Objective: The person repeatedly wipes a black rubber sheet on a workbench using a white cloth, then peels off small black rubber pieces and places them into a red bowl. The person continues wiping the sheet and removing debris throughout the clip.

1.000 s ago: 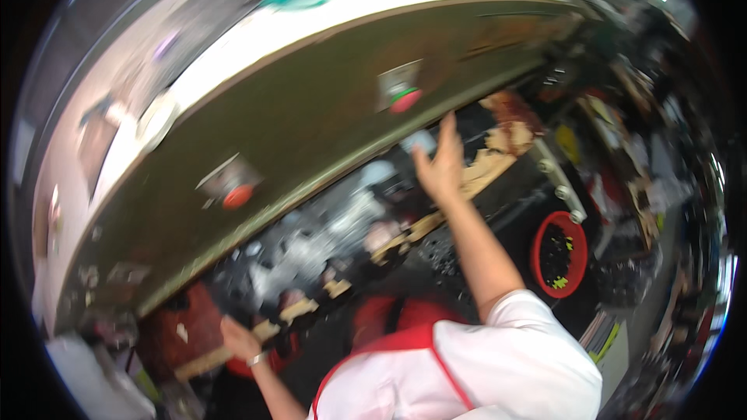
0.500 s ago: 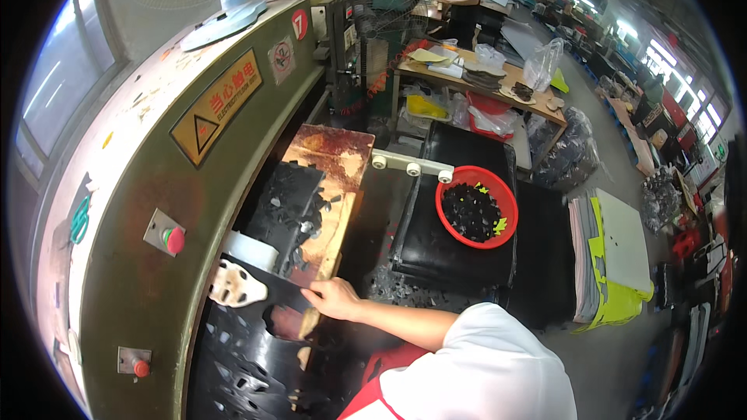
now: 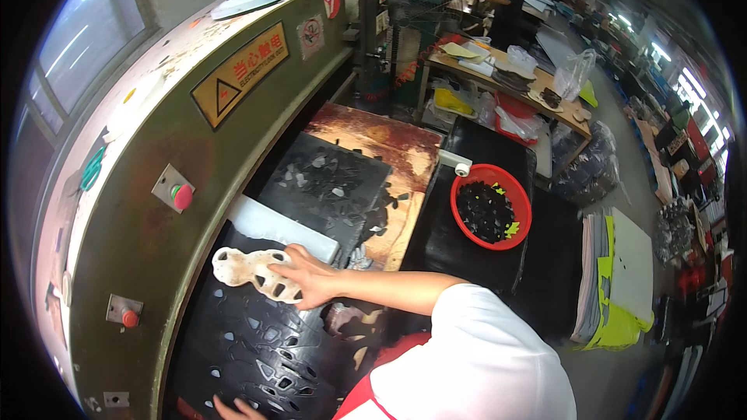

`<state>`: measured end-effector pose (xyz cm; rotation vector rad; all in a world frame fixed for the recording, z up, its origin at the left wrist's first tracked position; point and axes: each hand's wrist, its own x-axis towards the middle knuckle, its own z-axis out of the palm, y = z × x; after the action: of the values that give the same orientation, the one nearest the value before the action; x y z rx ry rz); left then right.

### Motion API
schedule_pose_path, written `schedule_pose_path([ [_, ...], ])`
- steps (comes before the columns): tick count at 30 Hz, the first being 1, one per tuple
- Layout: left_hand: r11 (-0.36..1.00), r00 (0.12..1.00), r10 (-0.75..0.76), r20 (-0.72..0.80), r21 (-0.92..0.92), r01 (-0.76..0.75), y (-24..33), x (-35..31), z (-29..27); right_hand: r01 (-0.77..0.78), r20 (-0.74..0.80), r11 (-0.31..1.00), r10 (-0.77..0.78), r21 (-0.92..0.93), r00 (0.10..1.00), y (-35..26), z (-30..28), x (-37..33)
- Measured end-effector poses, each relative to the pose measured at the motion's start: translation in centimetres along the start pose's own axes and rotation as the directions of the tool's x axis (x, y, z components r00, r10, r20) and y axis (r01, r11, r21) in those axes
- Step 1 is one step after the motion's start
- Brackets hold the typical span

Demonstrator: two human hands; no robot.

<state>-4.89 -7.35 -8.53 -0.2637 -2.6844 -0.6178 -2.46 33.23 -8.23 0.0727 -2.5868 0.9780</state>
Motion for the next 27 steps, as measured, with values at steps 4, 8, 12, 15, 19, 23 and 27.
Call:
schedule_pose_path([
  [4, 0.906, 0.984, -0.105, 0.143, 0.422, 0.035, 2.4, -2.4, 1.7, -0.124, -0.020, 0.957, 0.134, 0.261, 0.991, -0.3, -2.3, -2.0],
  [8, 0.875, 0.982, -0.130, 0.136, 0.481, 0.049, 2.4, -4.4, 1.3, -0.444, 0.215, 0.411, 0.494, 0.797, 0.843, 0.5, -6.0, -1.6],
  [12, 0.859, 0.936, -0.242, 0.254, 0.505, 0.085, 2.7, -5.0, 1.0, -0.195, -0.219, 0.572, 0.574, 0.796, 0.789, 2.4, -8.9, -2.3],
  [15, 0.931, 0.973, -0.057, 0.223, 0.363, -0.029, 3.0, -4.9, 0.0, -0.216, -0.284, 0.544, 0.688, 0.811, 0.668, 4.7, -11.8, -4.3],
  [19, 0.925, 0.915, -0.222, 0.336, 0.370, 0.088, 5.3, -3.2, -2.0, -0.432, -0.447, 0.712, 0.692, 0.554, 0.567, 7.9, -15.2, -8.4],
  [23, 0.975, 0.968, 0.214, 0.129, -0.082, -0.205, 12.7, 0.1, -1.3, -0.625, -0.539, 0.770, 0.583, 0.129, 0.608, 9.6, -15.5, -13.7],
  [27, 0.709, 0.695, 0.681, 0.231, -0.445, -0.547, 23.8, -0.8, 3.3, -0.601, -0.524, 0.791, 0.465, -0.116, 0.714, 10.2, -14.3, -16.2],
])
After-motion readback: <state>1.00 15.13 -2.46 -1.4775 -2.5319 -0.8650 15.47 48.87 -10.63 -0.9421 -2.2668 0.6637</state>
